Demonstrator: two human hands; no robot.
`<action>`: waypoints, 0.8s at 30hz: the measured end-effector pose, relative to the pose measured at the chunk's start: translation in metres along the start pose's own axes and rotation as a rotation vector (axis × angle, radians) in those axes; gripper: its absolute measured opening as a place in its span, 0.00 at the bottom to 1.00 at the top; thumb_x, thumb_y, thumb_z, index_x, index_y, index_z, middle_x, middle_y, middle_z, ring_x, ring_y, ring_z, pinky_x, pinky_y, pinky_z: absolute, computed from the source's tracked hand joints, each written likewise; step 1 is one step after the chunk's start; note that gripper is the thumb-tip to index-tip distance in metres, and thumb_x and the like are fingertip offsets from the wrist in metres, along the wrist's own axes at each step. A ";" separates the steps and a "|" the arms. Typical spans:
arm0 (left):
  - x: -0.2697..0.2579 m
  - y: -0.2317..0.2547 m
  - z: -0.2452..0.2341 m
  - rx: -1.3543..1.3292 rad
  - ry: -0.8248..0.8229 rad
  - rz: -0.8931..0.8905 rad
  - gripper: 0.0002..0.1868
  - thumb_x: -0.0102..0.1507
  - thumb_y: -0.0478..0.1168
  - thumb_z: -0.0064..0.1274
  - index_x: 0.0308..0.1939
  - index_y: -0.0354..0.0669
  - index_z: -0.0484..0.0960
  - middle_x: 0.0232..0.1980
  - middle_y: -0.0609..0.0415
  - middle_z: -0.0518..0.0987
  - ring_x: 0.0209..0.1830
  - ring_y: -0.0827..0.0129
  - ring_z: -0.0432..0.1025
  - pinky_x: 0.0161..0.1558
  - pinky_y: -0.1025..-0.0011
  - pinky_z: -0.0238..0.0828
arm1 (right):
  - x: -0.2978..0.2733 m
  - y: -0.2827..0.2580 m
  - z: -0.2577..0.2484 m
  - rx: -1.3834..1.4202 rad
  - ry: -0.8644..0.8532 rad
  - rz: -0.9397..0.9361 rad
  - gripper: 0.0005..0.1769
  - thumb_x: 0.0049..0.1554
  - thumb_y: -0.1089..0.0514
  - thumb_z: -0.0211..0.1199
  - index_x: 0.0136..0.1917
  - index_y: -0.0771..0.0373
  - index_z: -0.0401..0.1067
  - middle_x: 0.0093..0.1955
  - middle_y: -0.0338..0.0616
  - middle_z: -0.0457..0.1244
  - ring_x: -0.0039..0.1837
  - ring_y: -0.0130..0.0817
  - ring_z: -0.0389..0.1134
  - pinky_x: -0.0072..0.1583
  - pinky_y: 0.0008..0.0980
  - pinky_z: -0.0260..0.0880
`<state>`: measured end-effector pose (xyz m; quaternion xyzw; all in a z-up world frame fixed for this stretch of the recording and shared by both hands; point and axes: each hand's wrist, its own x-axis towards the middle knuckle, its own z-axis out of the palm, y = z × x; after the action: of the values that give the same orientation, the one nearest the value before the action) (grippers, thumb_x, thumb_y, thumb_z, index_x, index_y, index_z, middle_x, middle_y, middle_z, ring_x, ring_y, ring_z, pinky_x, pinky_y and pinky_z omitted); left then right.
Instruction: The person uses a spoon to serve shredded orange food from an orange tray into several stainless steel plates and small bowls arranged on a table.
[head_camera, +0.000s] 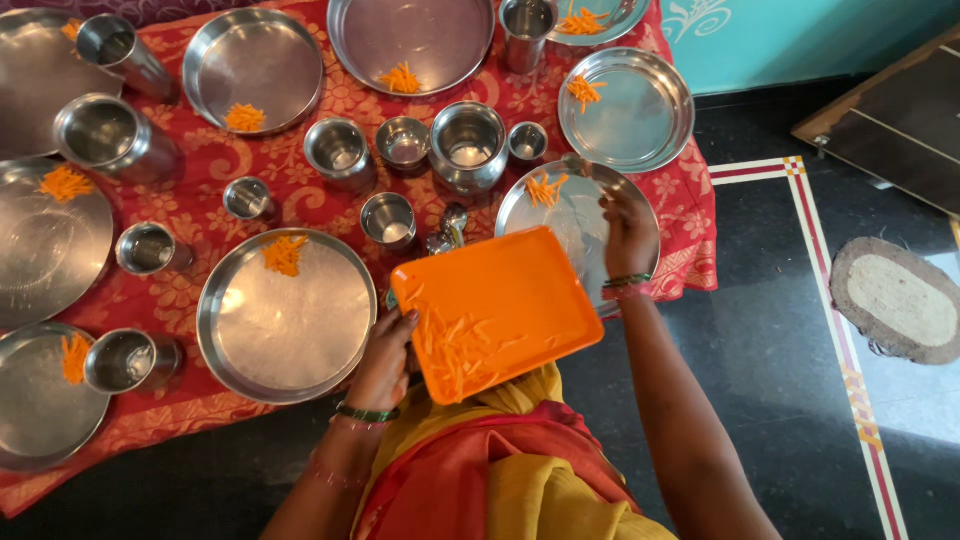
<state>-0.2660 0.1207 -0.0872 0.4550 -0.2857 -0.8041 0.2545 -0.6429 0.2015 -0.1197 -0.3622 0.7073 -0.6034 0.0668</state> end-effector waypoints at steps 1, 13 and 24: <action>0.003 -0.002 0.004 -0.002 0.007 -0.023 0.18 0.69 0.39 0.48 0.61 0.34 0.76 0.54 0.51 0.82 0.50 0.67 0.77 0.46 0.69 0.78 | -0.001 -0.003 -0.004 0.217 0.042 0.056 0.11 0.68 0.65 0.57 0.62 0.69 0.73 0.55 0.47 0.70 0.55 0.32 0.74 0.54 0.28 0.75; 0.076 -0.011 0.050 0.097 -0.139 0.034 0.13 0.69 0.41 0.51 0.48 0.33 0.80 0.46 0.54 0.82 0.46 0.69 0.75 0.48 0.72 0.71 | -0.054 -0.084 -0.046 0.359 -0.332 0.359 0.14 0.66 0.63 0.55 0.60 0.75 0.72 0.57 0.47 0.69 0.55 0.35 0.74 0.55 0.29 0.76; 0.094 -0.005 0.068 0.156 -0.237 0.045 0.17 0.70 0.43 0.49 0.55 0.32 0.80 0.53 0.53 0.82 0.53 0.72 0.74 0.54 0.72 0.70 | -0.064 -0.074 -0.058 0.605 -0.433 0.745 0.14 0.64 0.63 0.56 0.59 0.75 0.72 0.50 0.56 0.71 0.50 0.39 0.75 0.51 0.33 0.77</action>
<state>-0.3693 0.0767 -0.1175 0.3689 -0.3857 -0.8215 0.2008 -0.5955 0.2857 -0.0598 -0.1671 0.5525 -0.6273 0.5228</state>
